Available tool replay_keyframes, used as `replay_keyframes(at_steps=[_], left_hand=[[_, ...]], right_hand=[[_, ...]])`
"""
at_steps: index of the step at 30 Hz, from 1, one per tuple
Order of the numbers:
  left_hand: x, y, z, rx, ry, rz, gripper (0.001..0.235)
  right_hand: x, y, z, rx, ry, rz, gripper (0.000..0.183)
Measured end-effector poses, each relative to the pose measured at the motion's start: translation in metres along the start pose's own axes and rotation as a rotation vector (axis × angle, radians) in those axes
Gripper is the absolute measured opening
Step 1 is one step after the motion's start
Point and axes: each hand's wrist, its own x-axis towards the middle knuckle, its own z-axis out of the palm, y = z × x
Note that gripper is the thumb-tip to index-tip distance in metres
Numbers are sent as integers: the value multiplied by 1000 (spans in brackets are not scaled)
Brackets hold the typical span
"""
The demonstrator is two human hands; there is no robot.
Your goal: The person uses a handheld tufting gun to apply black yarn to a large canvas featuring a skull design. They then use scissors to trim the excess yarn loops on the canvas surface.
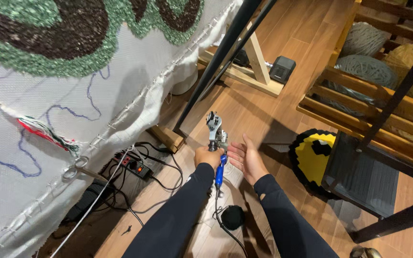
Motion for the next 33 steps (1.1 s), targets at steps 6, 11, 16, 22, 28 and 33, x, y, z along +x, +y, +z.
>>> replay_keyframes(at_steps=[6, 11, 16, 22, 28, 33], left_hand=[[1, 0, 10, 73, -45, 119, 23], [3, 0, 16, 29, -156, 84, 20], [2, -6, 16, 39, -184, 98, 19], [-16, -3, 4, 191, -256, 157, 22], [-29, 6, -4, 61, -327, 79, 23], [-32, 6, -11, 203, -304, 205, 32]], right_hand=[[34, 35, -43, -90, 14, -28, 69], [35, 95, -75, -875, 108, -390, 56], [-33, 146, -61, -1571, -241, -329, 74], [-5, 189, -66, -1747, -248, -255, 75], [32, 167, -138, -939, 360, -455, 58], [49, 174, -167, -364, 285, -369, 55]])
